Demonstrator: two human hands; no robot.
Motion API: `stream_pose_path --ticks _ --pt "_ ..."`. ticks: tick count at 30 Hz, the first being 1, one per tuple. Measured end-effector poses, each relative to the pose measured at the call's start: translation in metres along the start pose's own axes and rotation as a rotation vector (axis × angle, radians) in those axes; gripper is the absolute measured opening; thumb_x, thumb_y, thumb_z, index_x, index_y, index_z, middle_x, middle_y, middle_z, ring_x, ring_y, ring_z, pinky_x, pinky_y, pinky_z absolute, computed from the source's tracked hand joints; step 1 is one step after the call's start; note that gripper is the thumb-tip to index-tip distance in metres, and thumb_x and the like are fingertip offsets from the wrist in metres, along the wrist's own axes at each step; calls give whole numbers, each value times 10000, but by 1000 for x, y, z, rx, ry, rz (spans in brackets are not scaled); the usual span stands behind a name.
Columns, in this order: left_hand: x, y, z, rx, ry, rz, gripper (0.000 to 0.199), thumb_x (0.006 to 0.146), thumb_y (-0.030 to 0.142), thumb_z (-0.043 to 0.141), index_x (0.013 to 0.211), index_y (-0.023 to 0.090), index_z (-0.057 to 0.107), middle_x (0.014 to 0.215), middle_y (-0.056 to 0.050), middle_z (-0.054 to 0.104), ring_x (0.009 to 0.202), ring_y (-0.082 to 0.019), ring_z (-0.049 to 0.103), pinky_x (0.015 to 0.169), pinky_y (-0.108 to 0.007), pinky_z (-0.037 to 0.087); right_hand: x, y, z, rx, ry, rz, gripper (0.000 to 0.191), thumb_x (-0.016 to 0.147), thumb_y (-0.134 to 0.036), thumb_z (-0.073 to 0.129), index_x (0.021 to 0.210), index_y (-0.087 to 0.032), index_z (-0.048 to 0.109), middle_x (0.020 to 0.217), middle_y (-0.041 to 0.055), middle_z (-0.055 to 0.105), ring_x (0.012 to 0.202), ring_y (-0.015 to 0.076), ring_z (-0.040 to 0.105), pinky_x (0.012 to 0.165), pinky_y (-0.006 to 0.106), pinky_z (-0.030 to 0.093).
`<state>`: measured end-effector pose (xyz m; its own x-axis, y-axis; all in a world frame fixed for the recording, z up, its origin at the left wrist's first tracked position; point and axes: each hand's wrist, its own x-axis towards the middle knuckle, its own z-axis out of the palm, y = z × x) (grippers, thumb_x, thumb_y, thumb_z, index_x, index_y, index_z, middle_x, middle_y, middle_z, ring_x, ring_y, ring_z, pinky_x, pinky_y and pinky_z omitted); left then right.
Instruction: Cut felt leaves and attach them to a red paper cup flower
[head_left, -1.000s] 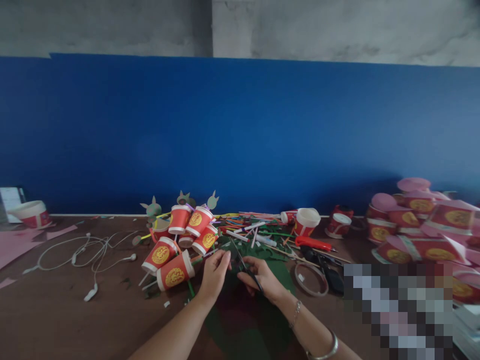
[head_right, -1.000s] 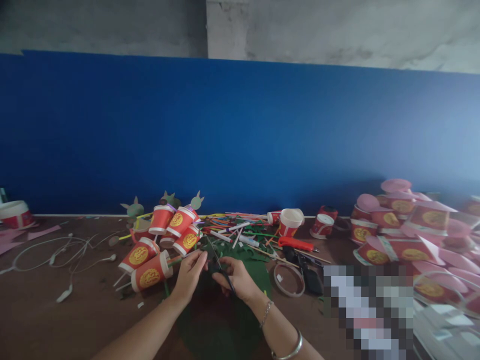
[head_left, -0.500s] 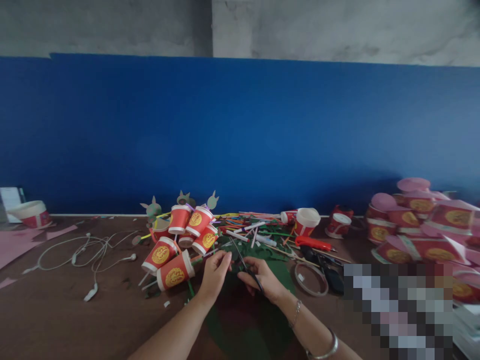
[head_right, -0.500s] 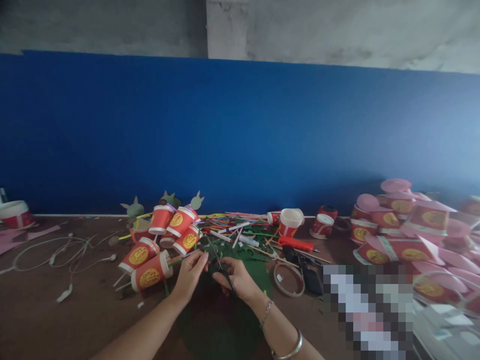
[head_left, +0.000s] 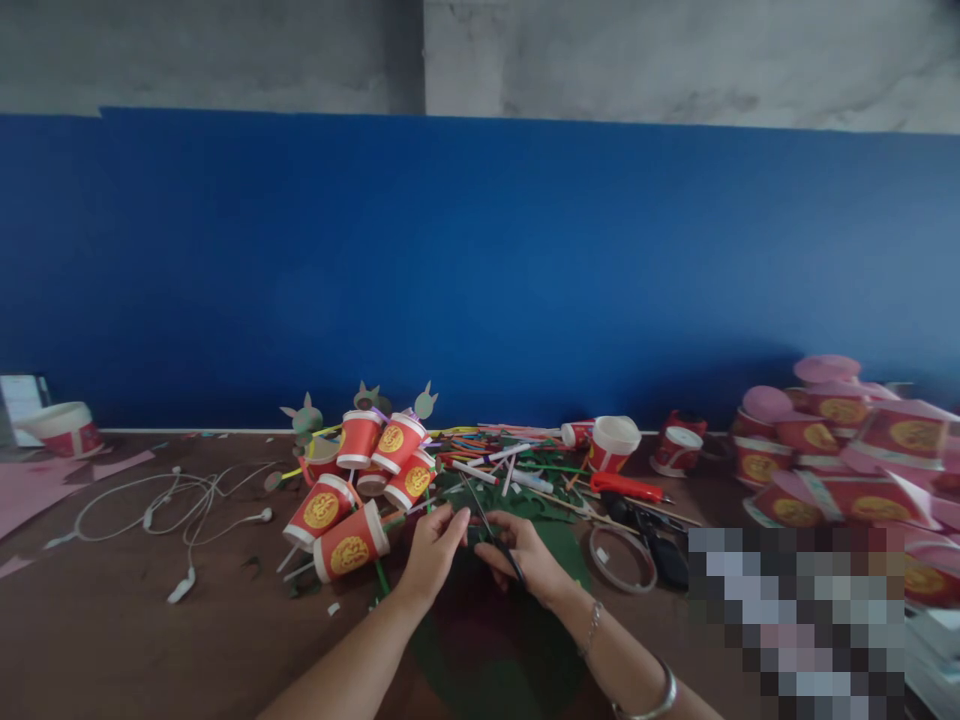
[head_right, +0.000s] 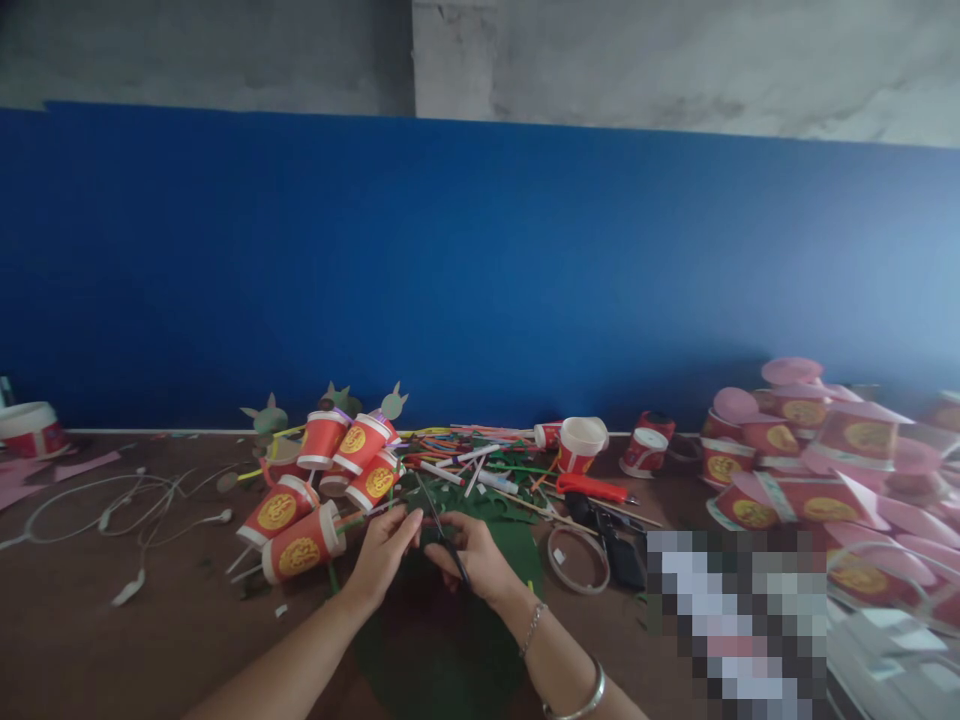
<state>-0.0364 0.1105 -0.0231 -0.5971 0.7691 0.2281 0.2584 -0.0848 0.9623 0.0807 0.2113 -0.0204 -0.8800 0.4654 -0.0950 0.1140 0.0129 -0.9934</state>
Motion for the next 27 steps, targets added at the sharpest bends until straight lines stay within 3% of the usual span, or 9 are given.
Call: stream_pose_path --ticks 9,27 --pt "0 -3 0 -65 -67 -19 361 792 465 497 616 154 550 495 45 396 488 -97 363 490 -222 276 -3 -6 0 -12 -38 -24 399 627 -420 719 859 -146 546 464 -75 503 369 67 461 375 170 388" --pt "1 1 -1 3 73 25 424 816 445 474 492 184 396 473 51 359 485 -99 359 497 -224 274 -1 2 -1 -36 0 -7 568 640 -471 688 1053 -100 569 444 -74 483 345 63 433 345 172 362"
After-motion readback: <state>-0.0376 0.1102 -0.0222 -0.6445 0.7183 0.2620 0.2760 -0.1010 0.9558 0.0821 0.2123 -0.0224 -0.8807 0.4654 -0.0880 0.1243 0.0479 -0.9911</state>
